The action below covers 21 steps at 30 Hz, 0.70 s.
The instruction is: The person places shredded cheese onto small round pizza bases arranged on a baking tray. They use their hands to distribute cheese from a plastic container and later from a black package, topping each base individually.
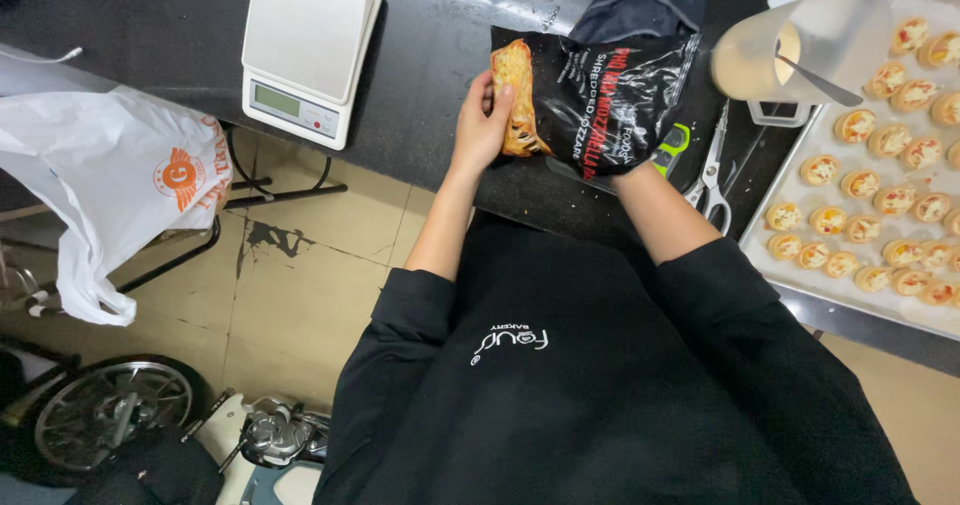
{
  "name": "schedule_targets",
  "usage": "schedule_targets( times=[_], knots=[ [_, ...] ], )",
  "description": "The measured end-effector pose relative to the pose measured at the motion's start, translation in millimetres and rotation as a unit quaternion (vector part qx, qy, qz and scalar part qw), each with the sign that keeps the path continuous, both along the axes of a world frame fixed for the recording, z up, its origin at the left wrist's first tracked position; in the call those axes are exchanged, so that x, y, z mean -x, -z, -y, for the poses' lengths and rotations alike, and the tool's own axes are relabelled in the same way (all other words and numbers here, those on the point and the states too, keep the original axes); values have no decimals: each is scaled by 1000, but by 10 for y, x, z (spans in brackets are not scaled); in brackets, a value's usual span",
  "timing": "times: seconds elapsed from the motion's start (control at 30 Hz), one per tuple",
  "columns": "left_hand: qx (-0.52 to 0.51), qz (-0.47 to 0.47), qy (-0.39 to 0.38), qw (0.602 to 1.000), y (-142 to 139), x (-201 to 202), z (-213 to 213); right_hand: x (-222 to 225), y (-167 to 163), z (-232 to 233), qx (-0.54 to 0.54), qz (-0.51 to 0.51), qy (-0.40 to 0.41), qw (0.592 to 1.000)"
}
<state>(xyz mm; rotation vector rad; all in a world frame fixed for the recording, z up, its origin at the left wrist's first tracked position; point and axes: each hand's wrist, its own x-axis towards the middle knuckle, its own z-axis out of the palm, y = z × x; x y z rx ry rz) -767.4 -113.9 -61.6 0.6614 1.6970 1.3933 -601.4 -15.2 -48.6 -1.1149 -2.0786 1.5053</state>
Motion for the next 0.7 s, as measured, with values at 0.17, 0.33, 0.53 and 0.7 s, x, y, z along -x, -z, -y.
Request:
schedule_targets(
  times=[0.17, 0.33, 0.53, 0.7],
  knots=[
    [-8, -36, 22, 999, -91, 155, 46, -141, 33, -23, 9, -10, 0, 1000],
    [39, 21, 59, 997, -93, 145, 48, -117, 55, 25, 14, -18, -5, 1000],
    [-77, 170, 60, 981, -27, -167, -94, -121, 51, 71, 22, -28, -14, 999],
    [-63, 217, 54, 973, 12, -157, -62, -183, 55, 83, 30, -34, -18, 999]
  ],
)
